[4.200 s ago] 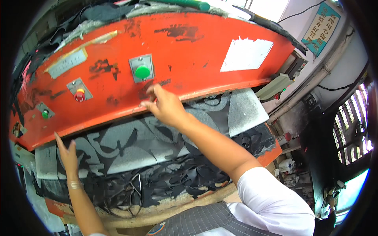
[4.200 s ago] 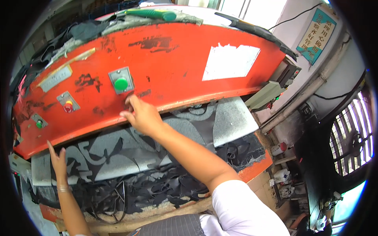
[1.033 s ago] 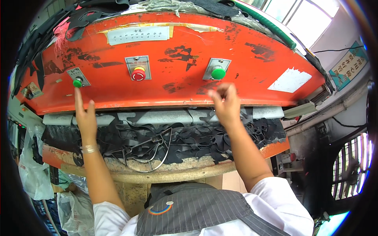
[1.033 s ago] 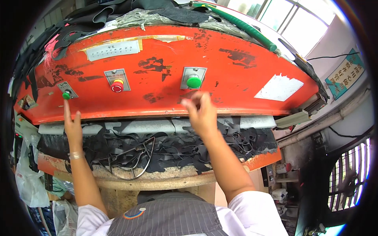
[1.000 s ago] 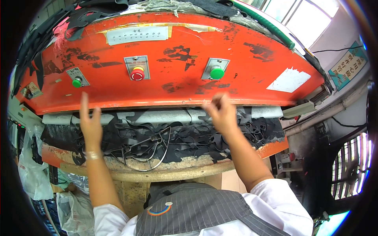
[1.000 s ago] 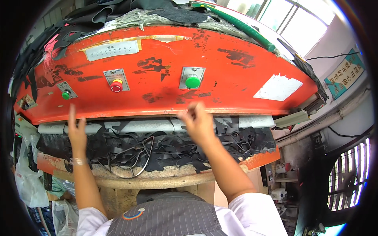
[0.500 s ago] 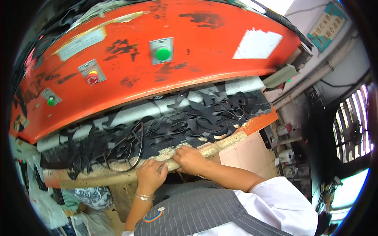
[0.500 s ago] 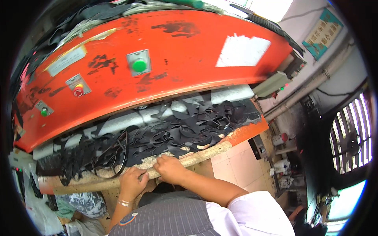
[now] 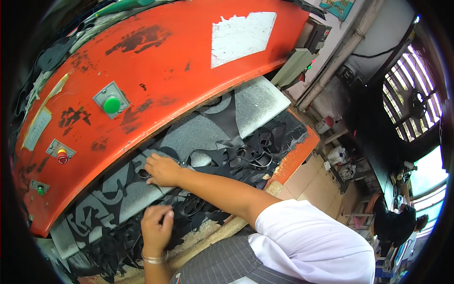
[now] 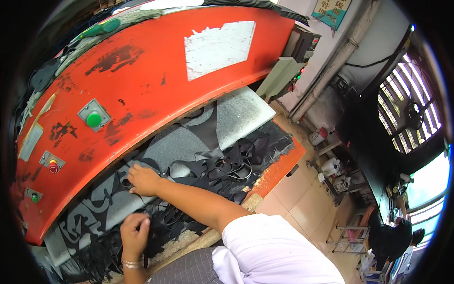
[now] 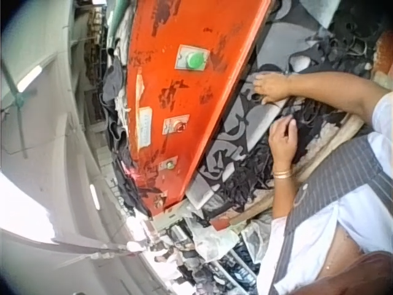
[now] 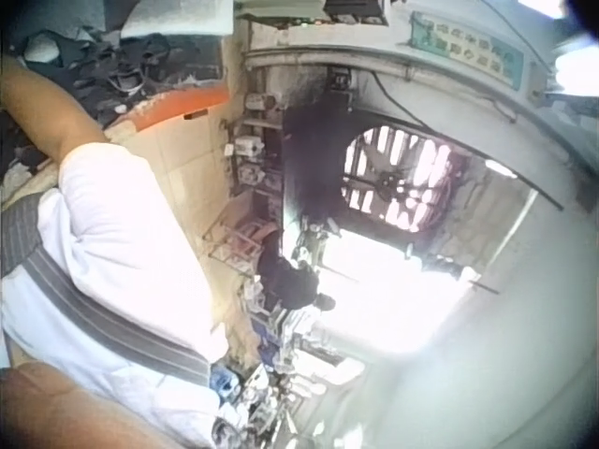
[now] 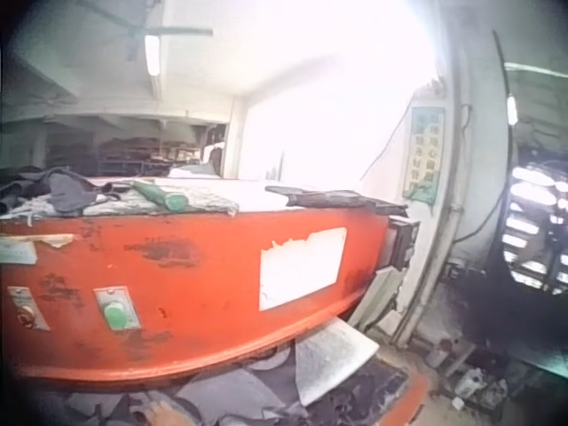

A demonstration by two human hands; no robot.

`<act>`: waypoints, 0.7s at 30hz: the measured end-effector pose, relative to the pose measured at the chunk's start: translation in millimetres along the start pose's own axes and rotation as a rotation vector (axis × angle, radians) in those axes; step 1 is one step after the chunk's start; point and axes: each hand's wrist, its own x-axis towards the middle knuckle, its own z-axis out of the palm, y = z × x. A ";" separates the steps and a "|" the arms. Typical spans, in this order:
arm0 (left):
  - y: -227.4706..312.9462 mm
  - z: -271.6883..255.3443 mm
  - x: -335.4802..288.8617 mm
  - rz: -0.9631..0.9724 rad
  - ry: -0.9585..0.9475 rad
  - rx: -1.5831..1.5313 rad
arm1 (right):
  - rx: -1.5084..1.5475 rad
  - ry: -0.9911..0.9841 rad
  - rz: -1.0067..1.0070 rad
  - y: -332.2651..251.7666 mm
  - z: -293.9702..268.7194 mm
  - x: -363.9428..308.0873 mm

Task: Use a hydraulic press machine to cut shapes from a roll of black material using metal dies and a mallet.

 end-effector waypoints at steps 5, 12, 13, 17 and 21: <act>-22.2 34.2 78.3 0.110 0.183 0.047 | 0.636 0.291 0.341 63.6 -21.6 4.1; -24.7 121.0 193.2 0.235 -0.106 -0.015 | 0.050 0.339 0.650 136.0 -156.8 -77.2; -23.3 131.8 206.2 0.232 -0.161 0.045 | 0.084 0.333 0.686 137.1 -166.1 -80.7; -21.5 200.4 231.8 0.316 -0.180 0.263 | -0.048 0.386 0.665 153.1 -159.0 -107.0; -23.9 221.5 252.4 0.331 -0.159 0.415 | -0.077 0.400 0.709 158.2 -156.8 -113.7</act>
